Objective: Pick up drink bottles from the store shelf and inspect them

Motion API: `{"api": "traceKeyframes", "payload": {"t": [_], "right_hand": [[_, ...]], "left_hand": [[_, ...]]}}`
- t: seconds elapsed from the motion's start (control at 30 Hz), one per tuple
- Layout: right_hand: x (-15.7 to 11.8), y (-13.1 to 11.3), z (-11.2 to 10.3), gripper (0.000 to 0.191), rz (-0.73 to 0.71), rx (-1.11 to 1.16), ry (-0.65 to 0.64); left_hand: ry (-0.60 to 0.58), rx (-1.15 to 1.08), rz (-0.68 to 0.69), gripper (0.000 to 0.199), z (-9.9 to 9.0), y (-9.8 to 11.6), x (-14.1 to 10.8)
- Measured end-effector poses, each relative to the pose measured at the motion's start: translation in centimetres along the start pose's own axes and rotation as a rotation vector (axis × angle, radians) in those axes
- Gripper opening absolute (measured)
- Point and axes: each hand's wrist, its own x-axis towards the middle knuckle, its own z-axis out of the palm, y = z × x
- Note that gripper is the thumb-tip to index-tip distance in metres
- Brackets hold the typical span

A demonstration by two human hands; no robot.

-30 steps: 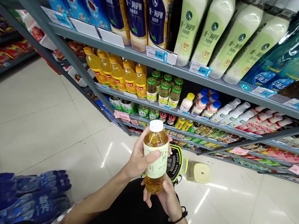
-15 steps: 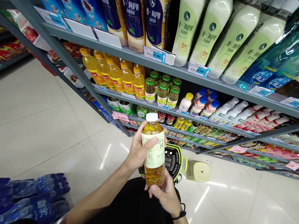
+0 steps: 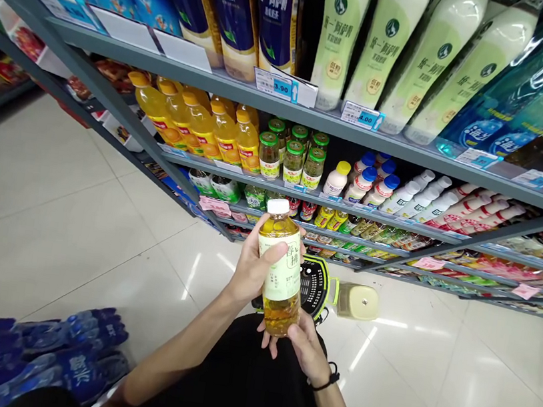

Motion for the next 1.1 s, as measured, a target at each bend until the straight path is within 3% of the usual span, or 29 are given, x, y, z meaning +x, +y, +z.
{"api": "traceKeyframes", "payload": {"t": [1.1], "right_hand": [[-0.7, 0.7, 0.1, 0.044, 0.103, 0.029, -0.019]], "left_hand": [[-0.037, 0.048, 0.032, 0.050, -0.8, 0.3, -1.1]]}}
